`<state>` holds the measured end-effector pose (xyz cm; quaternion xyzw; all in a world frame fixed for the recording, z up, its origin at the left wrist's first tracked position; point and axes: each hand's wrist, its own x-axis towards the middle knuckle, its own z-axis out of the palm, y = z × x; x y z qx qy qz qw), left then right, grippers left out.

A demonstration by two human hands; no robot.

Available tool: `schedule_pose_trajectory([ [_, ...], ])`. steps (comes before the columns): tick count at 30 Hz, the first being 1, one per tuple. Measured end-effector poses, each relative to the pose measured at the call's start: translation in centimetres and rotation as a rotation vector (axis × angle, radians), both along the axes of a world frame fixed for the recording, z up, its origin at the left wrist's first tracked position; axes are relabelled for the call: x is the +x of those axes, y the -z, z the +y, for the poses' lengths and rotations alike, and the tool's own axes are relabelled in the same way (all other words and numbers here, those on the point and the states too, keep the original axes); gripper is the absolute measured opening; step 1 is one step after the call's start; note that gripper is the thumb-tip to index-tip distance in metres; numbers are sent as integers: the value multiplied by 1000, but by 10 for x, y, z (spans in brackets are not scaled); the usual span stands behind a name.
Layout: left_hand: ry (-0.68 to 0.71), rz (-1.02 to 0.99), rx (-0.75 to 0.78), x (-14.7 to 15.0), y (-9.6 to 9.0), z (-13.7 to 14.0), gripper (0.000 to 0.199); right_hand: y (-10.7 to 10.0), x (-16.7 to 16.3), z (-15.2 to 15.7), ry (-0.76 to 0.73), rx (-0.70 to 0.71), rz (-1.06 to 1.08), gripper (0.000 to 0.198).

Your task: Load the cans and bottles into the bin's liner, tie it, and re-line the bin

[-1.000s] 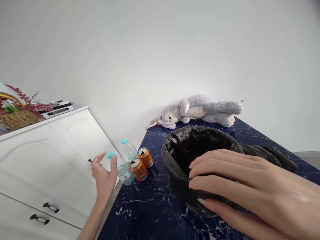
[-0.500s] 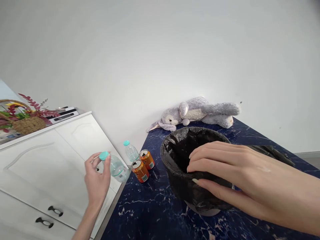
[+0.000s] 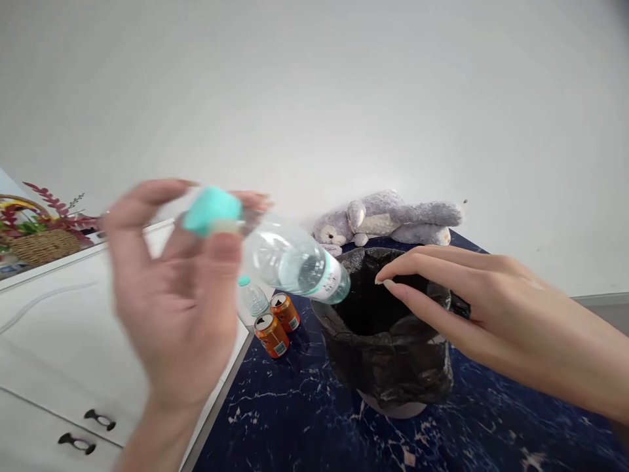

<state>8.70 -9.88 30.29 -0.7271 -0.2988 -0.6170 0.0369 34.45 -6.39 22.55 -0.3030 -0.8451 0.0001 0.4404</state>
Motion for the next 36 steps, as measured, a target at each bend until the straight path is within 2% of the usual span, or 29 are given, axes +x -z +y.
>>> schedule_pose_trajectory([
  [2,76,39,-116,11,8,10,33,-1,1,2,2,-11,-9,26],
  [6,107,116,-417,16,24,23,31,-2,4,5,8,-37,-37,26],
  [12,-27,523,-641,1,33,23,36,-2,4,5,1,-61,-80,27],
  [15,-106,556,-617,-7,33,19,37,0,1,6,-18,-73,-110,30],
  [19,-308,415,-517,-26,37,18,27,2,-1,6,-40,-85,-121,31],
  [23,-553,312,-288,-67,49,34,23,4,-4,6,-48,-96,-121,31],
  [26,-707,368,-213,-108,61,53,29,7,-6,6,-55,-98,-133,31],
  [28,-780,406,-265,-135,70,66,40,8,-7,6,-58,-100,-140,31],
  [32,-836,431,-512,-171,92,84,62,7,-7,5,-59,-92,-136,33],
  [36,-819,448,-581,-186,112,90,63,5,-7,5,-59,-104,-139,32],
])
